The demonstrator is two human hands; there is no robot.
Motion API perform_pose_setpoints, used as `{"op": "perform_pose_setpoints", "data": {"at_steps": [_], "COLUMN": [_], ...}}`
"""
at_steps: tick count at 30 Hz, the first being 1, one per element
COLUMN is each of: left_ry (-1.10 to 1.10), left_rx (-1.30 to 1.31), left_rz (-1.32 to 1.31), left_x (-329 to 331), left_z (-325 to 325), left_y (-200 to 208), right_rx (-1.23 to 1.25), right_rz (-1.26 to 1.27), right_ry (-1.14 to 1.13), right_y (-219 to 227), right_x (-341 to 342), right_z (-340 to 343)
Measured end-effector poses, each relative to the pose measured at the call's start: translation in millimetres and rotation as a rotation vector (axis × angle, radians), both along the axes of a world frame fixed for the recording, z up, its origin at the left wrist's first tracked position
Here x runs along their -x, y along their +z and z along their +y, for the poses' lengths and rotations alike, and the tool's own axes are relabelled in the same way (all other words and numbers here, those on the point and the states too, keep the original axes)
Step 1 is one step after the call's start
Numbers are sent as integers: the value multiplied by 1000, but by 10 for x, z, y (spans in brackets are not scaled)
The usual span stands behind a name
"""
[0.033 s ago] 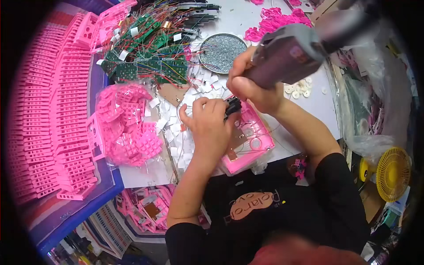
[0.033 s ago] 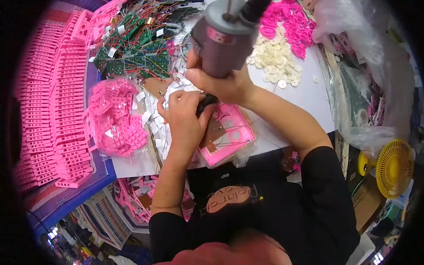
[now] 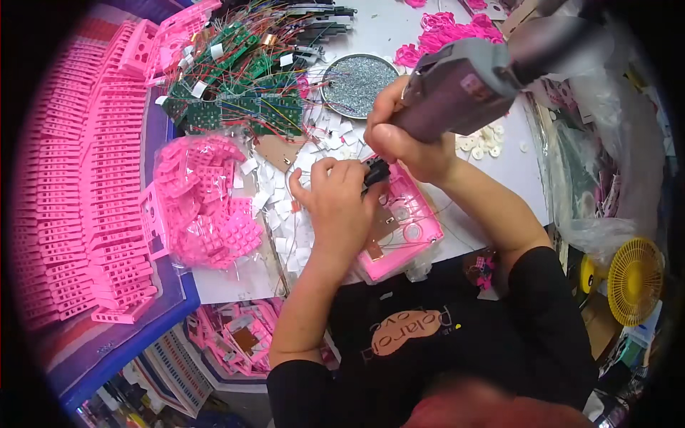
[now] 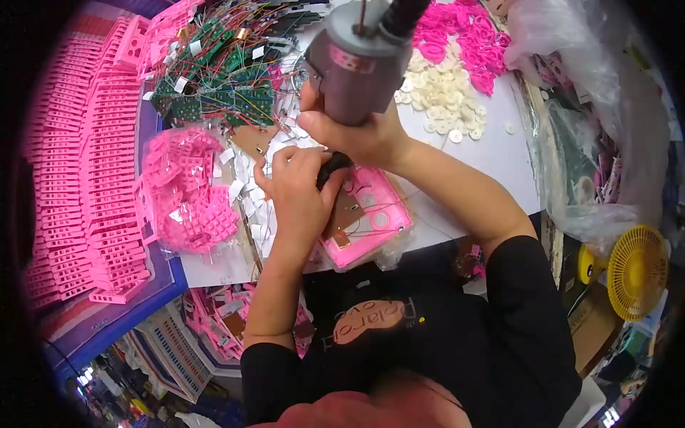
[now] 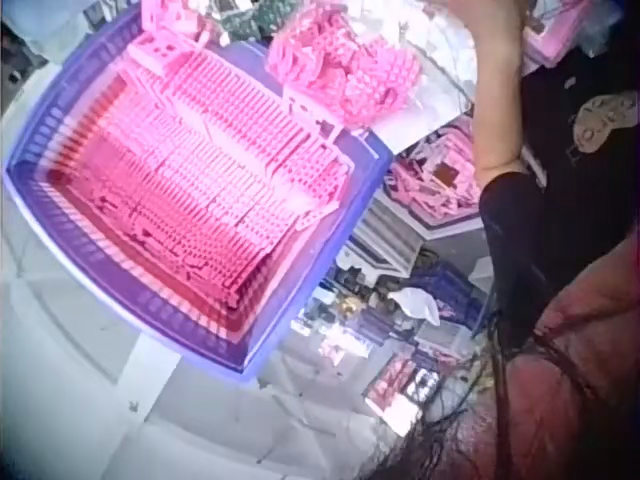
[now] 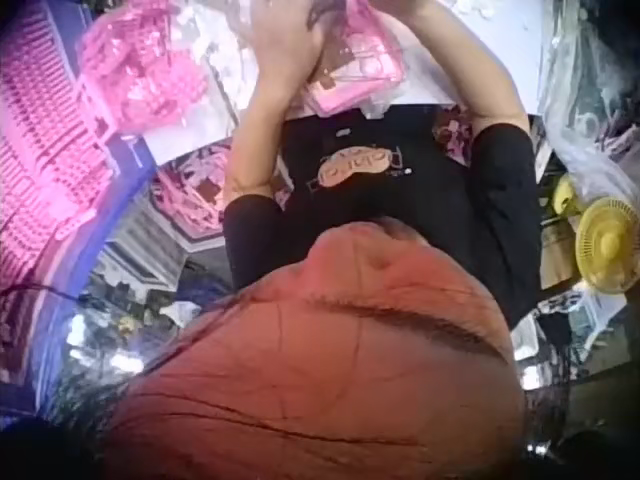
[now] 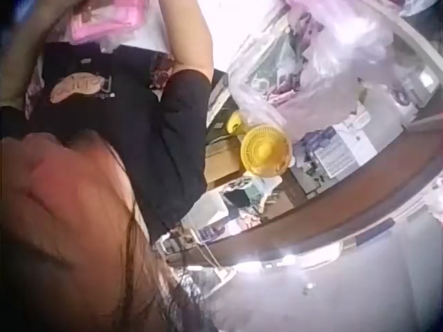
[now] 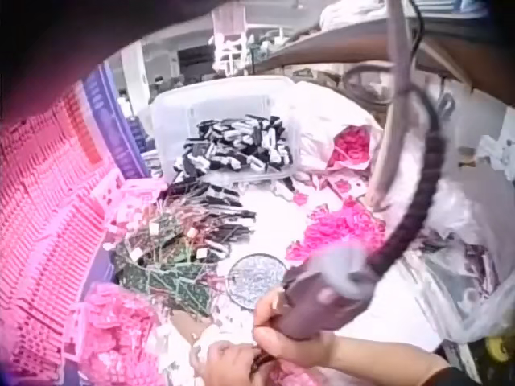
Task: The user is assembling a pink plastic toy bank, installing an electronic board and wiring, and applying hot glue.
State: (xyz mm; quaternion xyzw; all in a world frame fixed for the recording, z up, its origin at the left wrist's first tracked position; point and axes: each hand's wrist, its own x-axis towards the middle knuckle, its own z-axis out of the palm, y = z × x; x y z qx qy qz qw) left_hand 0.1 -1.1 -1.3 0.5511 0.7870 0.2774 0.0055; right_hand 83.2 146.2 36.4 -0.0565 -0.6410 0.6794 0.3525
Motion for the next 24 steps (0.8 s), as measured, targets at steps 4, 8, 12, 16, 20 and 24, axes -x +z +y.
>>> {"op": "perform_pose_setpoints", "data": {"at_steps": [4,8,12,16,20,24], "left_ry": [-8,-31,-113,-131,-38,195], "left_rx": [22,-21,-80,-103,-85,338], "left_rz": [-3,-22,-125,-276,-433,-260], "left_x": [24,37,95,158,282,498], "left_z": [-52,27,75,-67,-858,-2322], "left_y": [12,-7,-1,22,715,1295], "right_rx": [9,-357,-516,201,-670,-1100], "right_rz": [-5,-88,-159,-130,-644,-958], "right_ry": [-33,-22,51,367,-231,-253], "right_y": [-151,-356,-204,-105,-90,-479], "right_x": [64,98,154,203,-564,-852], "right_z": [-84,61,134,502,1640,2145]}}
